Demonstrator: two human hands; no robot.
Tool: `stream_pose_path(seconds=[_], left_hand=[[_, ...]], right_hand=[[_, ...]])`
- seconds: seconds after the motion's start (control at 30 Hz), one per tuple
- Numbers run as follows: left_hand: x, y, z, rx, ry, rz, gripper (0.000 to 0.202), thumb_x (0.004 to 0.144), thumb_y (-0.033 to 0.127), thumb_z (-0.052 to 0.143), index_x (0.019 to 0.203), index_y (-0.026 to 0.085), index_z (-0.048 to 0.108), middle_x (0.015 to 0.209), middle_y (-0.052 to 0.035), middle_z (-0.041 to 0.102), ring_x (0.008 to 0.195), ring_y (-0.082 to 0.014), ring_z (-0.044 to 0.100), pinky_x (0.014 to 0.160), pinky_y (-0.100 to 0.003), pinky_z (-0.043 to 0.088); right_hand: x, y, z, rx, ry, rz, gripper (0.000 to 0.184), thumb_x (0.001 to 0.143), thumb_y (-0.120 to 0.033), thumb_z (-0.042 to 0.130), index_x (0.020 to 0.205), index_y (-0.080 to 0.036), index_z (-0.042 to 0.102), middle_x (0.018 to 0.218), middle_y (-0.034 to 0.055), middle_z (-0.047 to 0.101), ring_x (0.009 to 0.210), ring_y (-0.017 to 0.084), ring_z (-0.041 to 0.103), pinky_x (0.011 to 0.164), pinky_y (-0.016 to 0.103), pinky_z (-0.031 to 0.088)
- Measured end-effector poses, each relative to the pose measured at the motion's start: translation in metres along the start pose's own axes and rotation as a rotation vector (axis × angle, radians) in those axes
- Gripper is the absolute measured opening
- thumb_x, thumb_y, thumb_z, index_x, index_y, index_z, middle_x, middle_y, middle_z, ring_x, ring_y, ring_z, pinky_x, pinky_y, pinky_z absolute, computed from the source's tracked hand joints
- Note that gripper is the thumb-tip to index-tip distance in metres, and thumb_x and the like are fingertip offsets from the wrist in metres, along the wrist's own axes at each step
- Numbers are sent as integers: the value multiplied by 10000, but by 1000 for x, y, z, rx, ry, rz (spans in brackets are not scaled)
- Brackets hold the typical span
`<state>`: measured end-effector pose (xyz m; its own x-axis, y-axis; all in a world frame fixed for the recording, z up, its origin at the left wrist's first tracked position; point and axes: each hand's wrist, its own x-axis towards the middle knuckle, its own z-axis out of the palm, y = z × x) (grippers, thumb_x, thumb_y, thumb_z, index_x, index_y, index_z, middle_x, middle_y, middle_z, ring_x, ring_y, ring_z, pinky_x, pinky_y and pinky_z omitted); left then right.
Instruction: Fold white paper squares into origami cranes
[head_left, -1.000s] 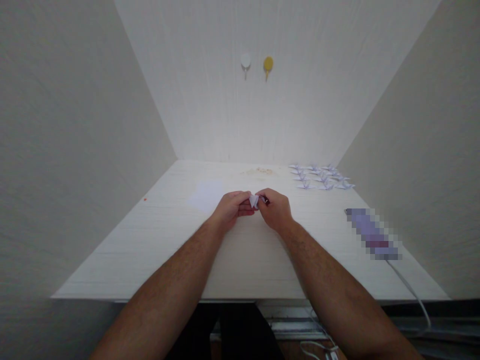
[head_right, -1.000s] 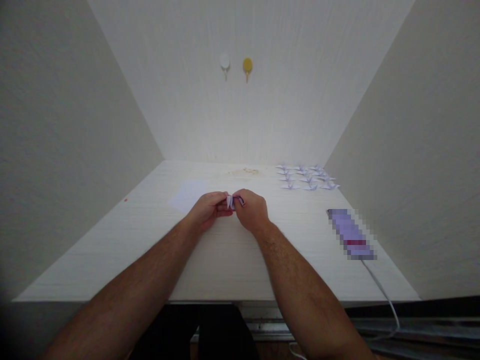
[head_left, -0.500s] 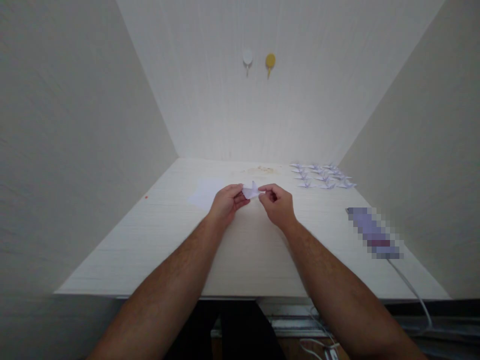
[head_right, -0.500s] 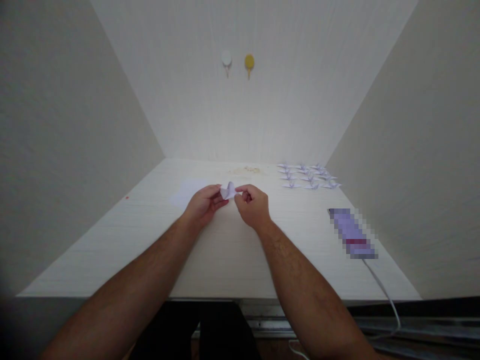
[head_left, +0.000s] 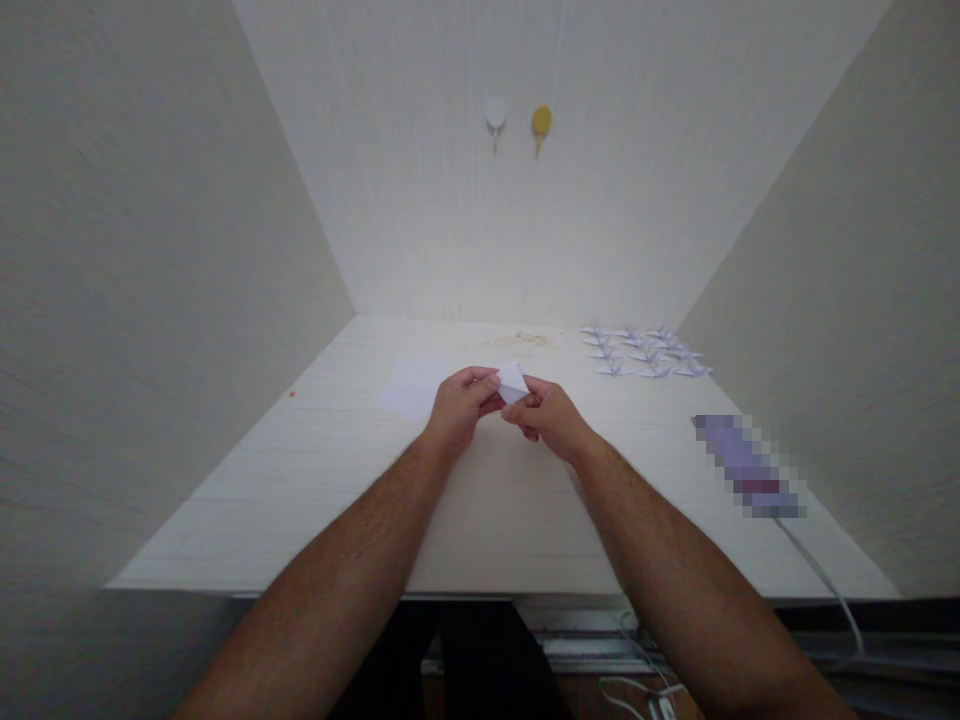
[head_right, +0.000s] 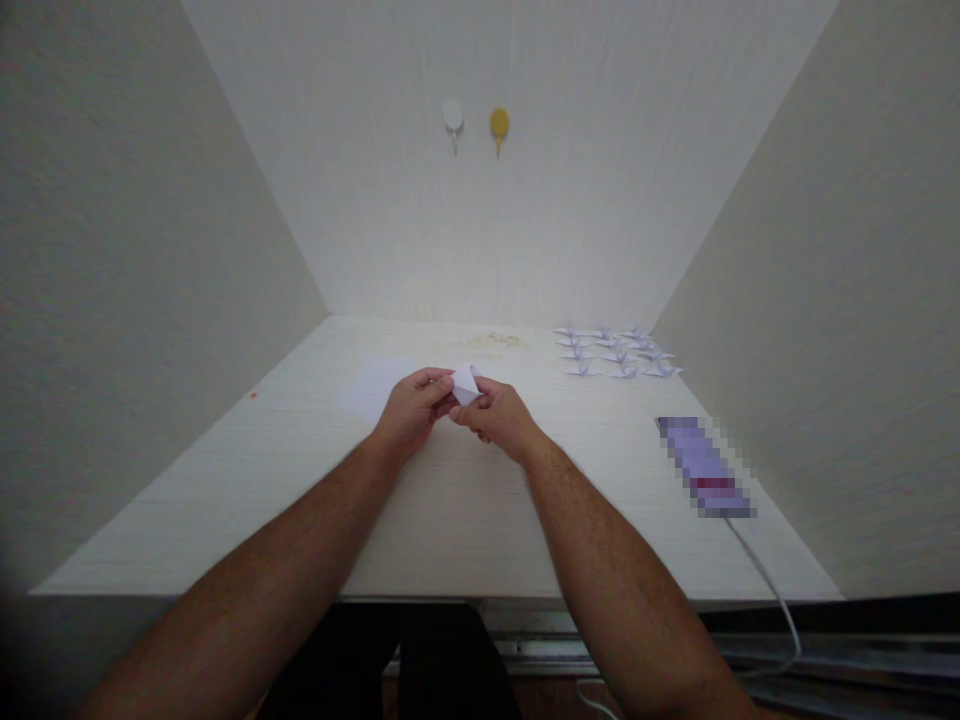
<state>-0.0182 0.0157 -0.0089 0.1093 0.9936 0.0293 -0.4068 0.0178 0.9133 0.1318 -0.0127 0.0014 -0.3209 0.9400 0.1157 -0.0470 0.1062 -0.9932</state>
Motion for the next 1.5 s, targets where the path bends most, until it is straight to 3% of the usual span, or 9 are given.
stream_pose_path(seconds=[0.17,0.4,0.6,0.73,0.93,1.17,1.5], left_hand=[[2,-2,-2,31,20,17,342,622,326,805,851,120,657,750,-48,693,649,-128,645,695,-304,551],[2,-2,0,77,101,74,346,620,333,804,862,125,668,756,-45,699,646,-120,642,732,-320,567],[-1,1,2,114,103,84,373,608,325,813,887,119,676,767,-59,714,653,-125,649,730,-309,567],[-1,0,0,147,38,75,422,594,349,828,913,114,686,791,-75,725,676,-141,662,710,-294,562],[-1,0,1,152,70,78,397,571,331,839,872,120,690,771,-70,722,661,-143,656,696,-294,556],[0,-1,0,124,66,85,365,597,324,825,869,125,687,768,-60,720,662,-136,657,708,-292,553],[0,-2,0,128,42,62,355,595,317,824,858,125,683,784,-68,721,668,-143,661,678,-280,554]], right_hand=[[2,2,-1,-17,48,-2,329,713,-358,703,975,-170,641,483,-87,480,377,63,352,362,201,268],[8,7,-1,-111,384,-58,302,671,-435,730,781,-160,669,476,-65,478,408,68,357,400,220,263],[9,4,1,-201,520,-143,247,695,-395,688,711,-149,687,557,-19,574,487,91,438,466,228,328],[10,5,0,-213,524,-150,245,705,-396,677,706,-152,693,573,-11,595,512,103,468,491,235,356],[10,7,-1,-249,522,-124,243,708,-402,677,727,-160,683,600,-4,608,529,114,491,504,242,378],[14,11,-4,-189,594,-117,353,652,-405,732,899,-172,634,653,-19,594,513,97,472,478,225,376],[12,7,-1,-162,533,-91,274,664,-428,711,715,-171,631,559,-26,558,468,93,438,448,233,344]])
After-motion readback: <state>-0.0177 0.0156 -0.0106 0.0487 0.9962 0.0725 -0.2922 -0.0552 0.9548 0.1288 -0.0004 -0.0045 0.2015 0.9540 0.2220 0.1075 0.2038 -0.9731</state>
